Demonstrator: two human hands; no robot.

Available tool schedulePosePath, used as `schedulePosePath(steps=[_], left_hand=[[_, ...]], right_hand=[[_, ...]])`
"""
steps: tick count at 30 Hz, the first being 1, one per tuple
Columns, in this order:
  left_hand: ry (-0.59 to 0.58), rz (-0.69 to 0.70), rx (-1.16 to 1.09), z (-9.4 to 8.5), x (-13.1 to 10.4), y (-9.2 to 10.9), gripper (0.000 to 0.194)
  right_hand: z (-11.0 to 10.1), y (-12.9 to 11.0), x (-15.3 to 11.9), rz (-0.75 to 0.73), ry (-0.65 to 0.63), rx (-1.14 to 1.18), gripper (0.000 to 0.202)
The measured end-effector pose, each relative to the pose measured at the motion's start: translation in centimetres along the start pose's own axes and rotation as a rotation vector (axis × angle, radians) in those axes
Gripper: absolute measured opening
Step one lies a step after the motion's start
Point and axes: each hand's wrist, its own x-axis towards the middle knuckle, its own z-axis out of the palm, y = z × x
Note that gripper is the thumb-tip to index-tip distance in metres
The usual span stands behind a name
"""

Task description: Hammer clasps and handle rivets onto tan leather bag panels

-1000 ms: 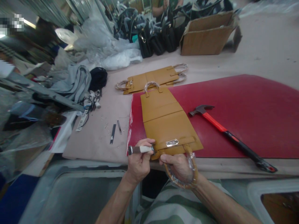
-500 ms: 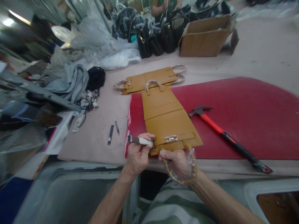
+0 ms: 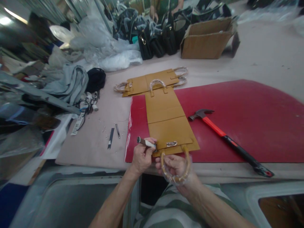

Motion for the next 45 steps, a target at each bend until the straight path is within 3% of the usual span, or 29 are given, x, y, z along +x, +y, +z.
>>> schedulePosePath(steps=[5,10,19,25,30,34,40,43,45], left_hand=[[0.020,0.128,0.063,0.6,-0.7,-0.3,0.012],[0.041,0.185,0.105,0.9,-1.3,-0.1,0.020],[0.125,0.147,0.160,1.8,-2.3,0.0,0.017],[0.028,0.152,0.096,1.3,-1.4,-0.1,0.016],[0.097,0.132,0.131,1.8,-1.8,0.1,0.014],[0.109,0.135,0.149,1.9,-1.8,0.2,0.016],[-0.044,0.182,0.118,0.9,-0.6,0.3,0.016],[-0.028,0.175,0.128,0.9,-0.5,0.3,0.015],[0.007,0.163,0.135,1.0,-0.6,0.2,0.014]], right_hand=[[-0.1,0.0,-3.1,0.067,0.188,0.016,0.043],[-2.3,1.3,-4.6,0.187,0.267,-0.073,0.029],[-7.1,3.4,-5.0,0.148,0.315,-0.116,0.038],[-6.9,3.7,-4.7,0.127,0.311,-0.138,0.036],[-7.0,3.7,-4.7,0.132,0.312,-0.169,0.037],[-7.7,3.9,-4.6,0.120,0.289,-0.195,0.045],[-7.7,4.3,-4.4,0.098,0.244,-0.246,0.050],[-7.3,3.5,-5.4,0.148,0.112,-0.352,0.053],[-7.3,1.5,-6.6,0.219,-0.034,-0.504,0.052]])
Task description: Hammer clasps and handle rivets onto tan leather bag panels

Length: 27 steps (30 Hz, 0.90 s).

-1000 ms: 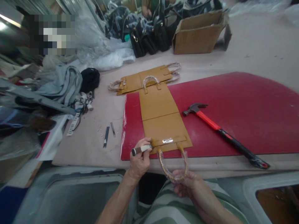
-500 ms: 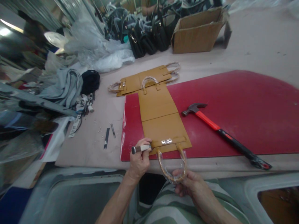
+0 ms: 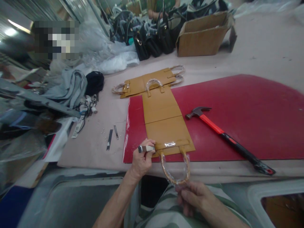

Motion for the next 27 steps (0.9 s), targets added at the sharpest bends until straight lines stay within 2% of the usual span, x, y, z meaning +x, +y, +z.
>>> schedulePosePath(steps=[2,3,4,5,7,8,9,11,13,15,17,19,21,22,24,27], left_hand=[[0.023,-0.005,-0.003,0.2,-0.1,0.0,0.014],[0.024,-0.012,-0.007,0.3,-0.2,0.0,0.014],[0.018,-0.024,-0.014,0.3,-0.2,0.0,0.015],[0.005,-0.037,-0.021,0.4,-0.2,0.0,0.016],[-0.009,-0.061,-0.034,0.4,-0.2,0.0,0.019],[0.001,-0.068,-0.043,0.5,-0.2,0.0,0.019],[0.018,-0.072,-0.054,0.5,-0.2,0.1,0.020],[0.049,-0.077,-0.078,0.6,-0.1,0.3,0.020],[0.037,-0.090,-0.093,0.7,-0.1,0.4,0.022],[0.015,-0.103,-0.096,0.9,-0.1,0.4,0.026],[0.022,-0.113,-0.106,1.1,-0.2,0.4,0.027],[0.048,-0.114,-0.123,1.2,-0.3,0.2,0.028],[0.062,-0.110,-0.133,1.3,-0.3,0.1,0.026],[0.063,-0.111,-0.131,1.3,-0.3,0.1,0.025],[0.055,-0.125,-0.122,1.2,-0.1,0.2,0.023],[0.028,-0.151,-0.124,1.0,0.1,0.6,0.021]], right_hand=[[-1.9,-2.2,-1.9,0.004,-0.098,-0.213,0.048],[-3.2,-3.5,-2.7,-0.034,-0.091,-0.330,0.047],[-4.7,-4.9,-3.3,-0.105,0.015,-0.417,0.049],[-6.3,-6.2,-3.7,-0.205,0.193,-0.513,0.049],[-9.5,-8.2,-3.5,-0.452,0.645,-0.779,0.043],[-10.9,-8.9,-3.1,-0.554,0.825,-0.959,0.041],[-12.2,-9.3,-2.6,-0.603,0.944,-1.148,0.038],[-14.0,-9.7,-1.4,-0.582,1.021,-1.449,0.031],[-14.9,-9.9,-0.6,-0.520,1.003,-1.552,0.023],[-15.0,-10.5,-0.4,-0.437,0.963,-1.430,0.015],[-14.6,-11.4,-0.6,-0.303,0.828,-1.087,0.016],[-13.7,-12.3,-1.0,-0.154,0.586,-0.642,0.019],[-12.3,-12.9,-1.4,-0.083,0.392,-0.307,0.023],[-11.5,-13.1,-1.7,-0.072,0.351,-0.222,0.026],[-9.4,-13.7,-2.4,-0.123,0.376,-0.223,0.032],[-5.6,-15.0,-4.4,-0.371,0.507,-0.499,0.045]])
